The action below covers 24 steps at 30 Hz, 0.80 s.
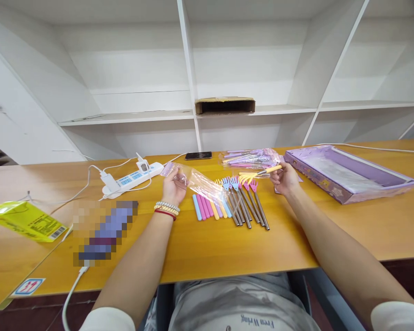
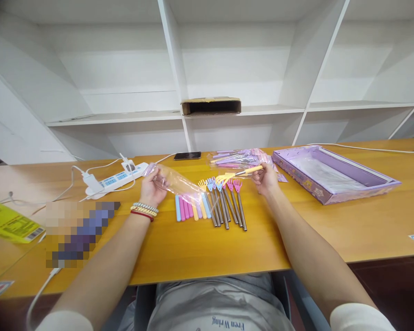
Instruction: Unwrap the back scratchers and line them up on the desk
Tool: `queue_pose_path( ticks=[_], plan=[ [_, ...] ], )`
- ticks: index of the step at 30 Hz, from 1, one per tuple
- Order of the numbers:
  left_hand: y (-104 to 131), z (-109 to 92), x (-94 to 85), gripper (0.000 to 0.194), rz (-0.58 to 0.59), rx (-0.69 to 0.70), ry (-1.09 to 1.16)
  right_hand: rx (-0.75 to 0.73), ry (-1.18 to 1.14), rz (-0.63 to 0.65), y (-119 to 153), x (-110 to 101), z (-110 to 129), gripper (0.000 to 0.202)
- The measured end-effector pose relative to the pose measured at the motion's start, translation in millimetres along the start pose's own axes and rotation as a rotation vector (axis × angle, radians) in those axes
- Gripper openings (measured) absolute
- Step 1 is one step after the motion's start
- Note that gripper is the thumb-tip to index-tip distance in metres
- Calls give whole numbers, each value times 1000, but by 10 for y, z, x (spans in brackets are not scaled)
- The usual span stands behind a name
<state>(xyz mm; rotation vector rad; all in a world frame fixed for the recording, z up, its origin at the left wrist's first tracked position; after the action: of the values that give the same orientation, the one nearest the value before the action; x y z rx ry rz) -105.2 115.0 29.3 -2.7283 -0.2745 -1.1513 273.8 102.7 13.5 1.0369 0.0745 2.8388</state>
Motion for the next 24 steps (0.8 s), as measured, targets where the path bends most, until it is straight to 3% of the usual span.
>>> queue_pose_path(
  ticks=[12,18,22,24],
  plan=[
    [61,89,85,6,41,-67,19,-31,-98,207,158,176,57,14],
    [52,100,86,7,86,-66,-20,87,262,403,302,415,-111,42],
    [45,104,90,7,107,-68,-13,121,448,344,308,436,-228,26],
    [39,102,88,8,107,-64,-6,90,561,307,299,436,-254,27]
  ],
)
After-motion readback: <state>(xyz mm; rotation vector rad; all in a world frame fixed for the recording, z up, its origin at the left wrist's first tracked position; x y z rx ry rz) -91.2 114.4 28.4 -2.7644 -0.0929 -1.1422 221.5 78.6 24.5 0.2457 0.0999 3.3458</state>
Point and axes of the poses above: each hand's wrist, its own y-axis away from the middle knuckle, its own x-axis out of the palm, z = x × y, the point moved 8 cm from there along -y, towards the middle knuckle, and after that the axes turned 7 degrees about x, right-handed, at the moved point
